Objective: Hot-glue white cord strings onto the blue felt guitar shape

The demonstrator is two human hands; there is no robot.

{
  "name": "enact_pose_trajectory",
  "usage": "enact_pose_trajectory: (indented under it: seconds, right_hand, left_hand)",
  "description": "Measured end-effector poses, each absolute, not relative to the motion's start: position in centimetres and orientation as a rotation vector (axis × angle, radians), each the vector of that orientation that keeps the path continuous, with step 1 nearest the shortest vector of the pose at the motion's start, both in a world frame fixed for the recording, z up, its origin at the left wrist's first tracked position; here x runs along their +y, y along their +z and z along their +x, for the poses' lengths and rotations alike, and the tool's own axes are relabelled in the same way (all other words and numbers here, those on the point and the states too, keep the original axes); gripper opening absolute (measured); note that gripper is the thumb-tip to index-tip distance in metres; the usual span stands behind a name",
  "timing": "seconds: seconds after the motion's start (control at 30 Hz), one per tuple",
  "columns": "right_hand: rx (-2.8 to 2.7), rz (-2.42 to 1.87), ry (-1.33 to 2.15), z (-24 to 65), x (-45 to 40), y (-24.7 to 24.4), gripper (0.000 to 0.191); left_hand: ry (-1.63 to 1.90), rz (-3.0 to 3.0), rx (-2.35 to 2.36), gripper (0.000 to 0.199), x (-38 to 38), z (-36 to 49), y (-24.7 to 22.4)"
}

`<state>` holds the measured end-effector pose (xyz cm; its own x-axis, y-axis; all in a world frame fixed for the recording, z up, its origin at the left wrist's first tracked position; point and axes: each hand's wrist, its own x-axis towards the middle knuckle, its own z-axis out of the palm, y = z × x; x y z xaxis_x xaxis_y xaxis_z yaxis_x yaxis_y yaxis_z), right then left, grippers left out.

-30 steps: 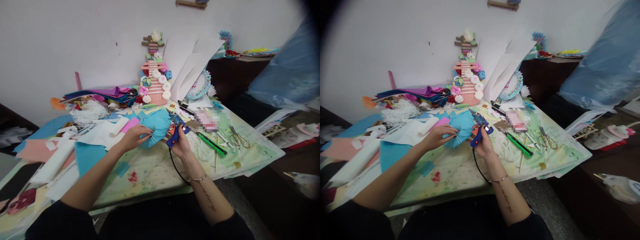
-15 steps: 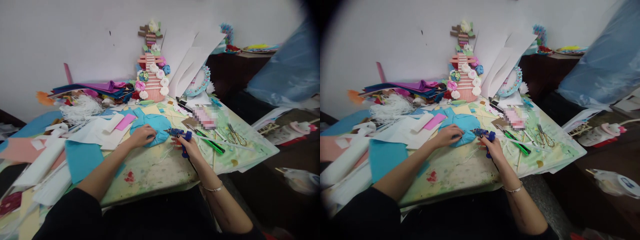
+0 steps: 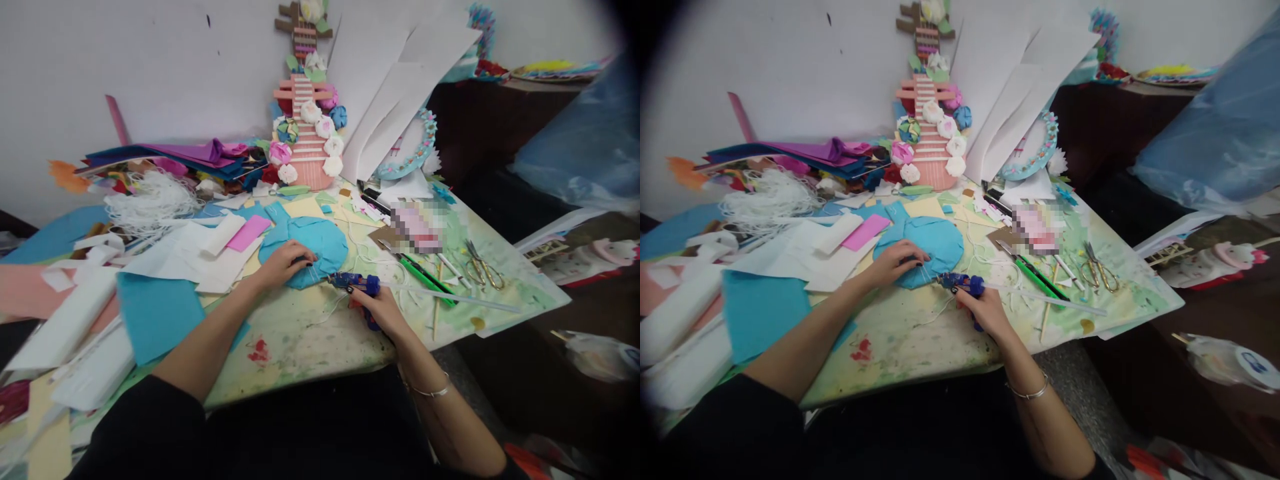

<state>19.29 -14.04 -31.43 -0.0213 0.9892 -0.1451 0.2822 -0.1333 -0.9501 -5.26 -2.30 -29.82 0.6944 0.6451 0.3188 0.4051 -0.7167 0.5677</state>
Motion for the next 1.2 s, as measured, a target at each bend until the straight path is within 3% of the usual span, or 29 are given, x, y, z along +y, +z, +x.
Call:
enact_pose_trajectory:
  seconds: [1.2]
  right_hand:
    - [-1.520, -1.484, 1.044, 17.3, -12.4, -30.5, 0.034]
  left_hand:
    - [0.929, 2.293, 0.846, 0.014, -2.4, -5.0, -30.7]
